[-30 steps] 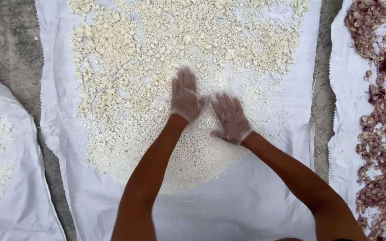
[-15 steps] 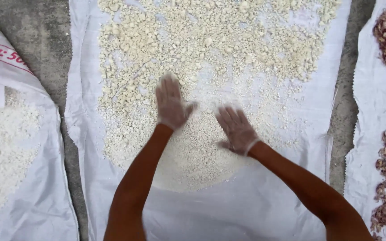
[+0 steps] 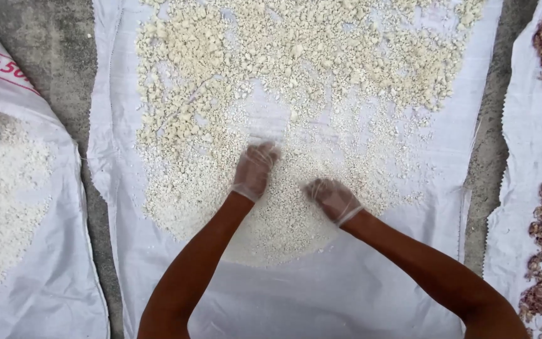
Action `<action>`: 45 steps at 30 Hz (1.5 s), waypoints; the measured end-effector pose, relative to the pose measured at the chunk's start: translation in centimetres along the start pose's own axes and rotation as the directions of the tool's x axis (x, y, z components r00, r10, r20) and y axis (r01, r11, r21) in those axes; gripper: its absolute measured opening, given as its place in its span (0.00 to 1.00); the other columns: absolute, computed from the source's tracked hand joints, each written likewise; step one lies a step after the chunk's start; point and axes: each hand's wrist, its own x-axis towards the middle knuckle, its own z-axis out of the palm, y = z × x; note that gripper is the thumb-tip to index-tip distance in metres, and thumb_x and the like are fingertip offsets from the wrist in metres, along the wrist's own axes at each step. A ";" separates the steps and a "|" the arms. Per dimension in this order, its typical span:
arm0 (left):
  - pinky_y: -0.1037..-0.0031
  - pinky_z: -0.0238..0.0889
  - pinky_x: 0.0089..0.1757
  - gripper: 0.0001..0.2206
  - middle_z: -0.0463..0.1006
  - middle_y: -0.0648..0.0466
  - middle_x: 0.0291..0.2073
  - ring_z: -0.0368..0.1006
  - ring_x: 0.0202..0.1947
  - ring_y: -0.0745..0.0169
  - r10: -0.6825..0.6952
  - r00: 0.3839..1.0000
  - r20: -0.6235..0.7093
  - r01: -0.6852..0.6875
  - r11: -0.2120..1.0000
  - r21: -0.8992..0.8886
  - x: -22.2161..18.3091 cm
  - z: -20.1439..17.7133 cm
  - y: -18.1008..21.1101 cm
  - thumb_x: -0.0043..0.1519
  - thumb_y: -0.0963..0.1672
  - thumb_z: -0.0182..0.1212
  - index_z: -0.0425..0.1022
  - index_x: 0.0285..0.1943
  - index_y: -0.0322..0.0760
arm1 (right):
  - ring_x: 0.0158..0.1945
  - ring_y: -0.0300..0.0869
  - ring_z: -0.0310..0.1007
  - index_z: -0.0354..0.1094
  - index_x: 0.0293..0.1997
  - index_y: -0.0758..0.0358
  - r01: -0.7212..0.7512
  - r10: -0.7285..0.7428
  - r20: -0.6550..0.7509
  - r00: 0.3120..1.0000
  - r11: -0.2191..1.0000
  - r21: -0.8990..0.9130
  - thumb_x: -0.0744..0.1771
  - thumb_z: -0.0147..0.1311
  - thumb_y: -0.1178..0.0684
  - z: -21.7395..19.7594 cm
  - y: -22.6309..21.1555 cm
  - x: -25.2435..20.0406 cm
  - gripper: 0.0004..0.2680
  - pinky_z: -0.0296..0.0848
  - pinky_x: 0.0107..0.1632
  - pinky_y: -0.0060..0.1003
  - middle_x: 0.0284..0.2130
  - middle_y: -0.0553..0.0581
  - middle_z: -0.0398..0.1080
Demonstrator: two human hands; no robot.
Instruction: The person spreads a white granular substance across a white cloth using gloved hands. They repeatedly scoop and distribute the material to create an even layer on the surface.
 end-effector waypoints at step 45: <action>0.55 0.75 0.47 0.18 0.79 0.48 0.38 0.81 0.45 0.42 -0.492 0.870 -0.048 0.468 0.851 -0.240 -0.4 -3.6 -6.8 0.72 0.56 0.42 0.68 0.53 0.45 | 0.55 0.60 0.74 0.65 0.62 0.55 -0.616 -0.441 0.475 0.762 -0.267 0.741 0.73 0.35 0.34 8.3 6.6 13.0 0.20 0.75 0.53 0.59 0.54 0.65 0.72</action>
